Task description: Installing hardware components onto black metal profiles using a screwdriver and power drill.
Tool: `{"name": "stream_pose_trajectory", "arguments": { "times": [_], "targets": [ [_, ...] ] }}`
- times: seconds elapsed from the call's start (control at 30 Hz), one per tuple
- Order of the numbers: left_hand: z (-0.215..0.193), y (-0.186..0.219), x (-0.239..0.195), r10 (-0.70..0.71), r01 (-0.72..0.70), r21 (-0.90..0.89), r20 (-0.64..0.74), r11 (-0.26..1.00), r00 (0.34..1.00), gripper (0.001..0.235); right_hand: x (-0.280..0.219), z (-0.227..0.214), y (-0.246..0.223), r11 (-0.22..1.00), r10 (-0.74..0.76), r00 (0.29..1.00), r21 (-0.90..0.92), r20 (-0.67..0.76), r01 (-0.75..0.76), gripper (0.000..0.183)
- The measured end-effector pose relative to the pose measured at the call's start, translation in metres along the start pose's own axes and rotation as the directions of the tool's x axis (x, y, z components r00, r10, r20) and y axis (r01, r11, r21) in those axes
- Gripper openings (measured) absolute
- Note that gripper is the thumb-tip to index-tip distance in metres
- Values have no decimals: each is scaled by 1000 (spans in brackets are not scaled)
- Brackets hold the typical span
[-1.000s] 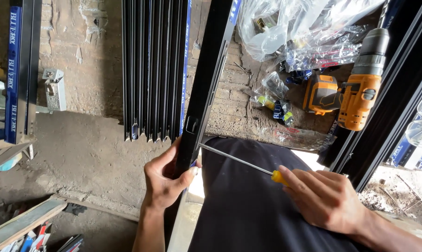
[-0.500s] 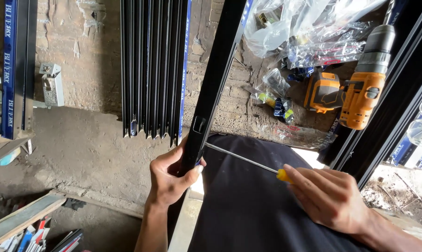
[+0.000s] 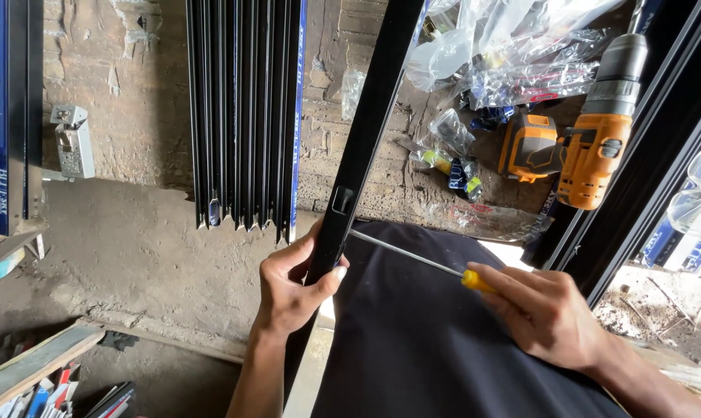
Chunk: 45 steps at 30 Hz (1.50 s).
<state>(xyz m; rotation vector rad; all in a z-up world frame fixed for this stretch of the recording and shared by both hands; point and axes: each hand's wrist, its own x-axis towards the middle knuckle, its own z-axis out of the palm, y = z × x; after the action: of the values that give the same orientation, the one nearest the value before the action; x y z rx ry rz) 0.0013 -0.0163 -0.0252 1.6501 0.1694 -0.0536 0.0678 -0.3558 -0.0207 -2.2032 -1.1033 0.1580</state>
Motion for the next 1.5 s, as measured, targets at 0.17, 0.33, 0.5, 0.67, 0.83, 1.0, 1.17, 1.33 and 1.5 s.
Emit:
{"name": "stream_pose_trajectory", "arguments": {
  "times": [0.17, 0.33, 0.5, 0.67, 0.83, 1.0, 1.17, 1.33, 1.5],
  "targets": [
    [6, -6, 4, 18, -15, -44, 60, 999, 998, 58, -5, -12, 19, 428, 479, 679, 528, 556, -734, 39],
    [4, -17, -1, 167, -164, 157, -9, 974, 986, 55, -4, -32, 21, 501, 420, 862, 720, 283, -480, 17],
    [25, -16, 0, 341, -350, 206, 79, 914, 937, 41, 50, -9, 18, 119, 642, 766, 990, -15, -81, 44],
    [37, -11, -3, 524, -516, 498, 138, 696, 840, 66, 85, -23, 13, 138, 413, 887, 977, -205, 162, 26],
    [16, 2, 6, 323, -398, 174, 347, 901, 881, 25, 43, -20, 28, 23, 689, 711, 986, -137, 167, 61],
    [18, -42, 70, 135, -241, 170, 474, 955, 870, 44, 10, -12, 18, -26, 742, 664, 986, -91, 164, 67],
    [73, -133, 139, -147, -273, 646, 518, 713, 843, 32, -1, -1, -2, -95, 648, 758, 978, -81, 186, 61],
    [117, -211, 153, -34, -545, 635, 668, 547, 743, 17, -18, 3, -10, -58, 668, 731, 970, -138, 236, 71],
    [127, -227, 147, 129, -628, 627, 653, 460, 747, 25, -7, -1, -12, 43, 659, 707, 951, -257, 305, 59]
  ]
}}
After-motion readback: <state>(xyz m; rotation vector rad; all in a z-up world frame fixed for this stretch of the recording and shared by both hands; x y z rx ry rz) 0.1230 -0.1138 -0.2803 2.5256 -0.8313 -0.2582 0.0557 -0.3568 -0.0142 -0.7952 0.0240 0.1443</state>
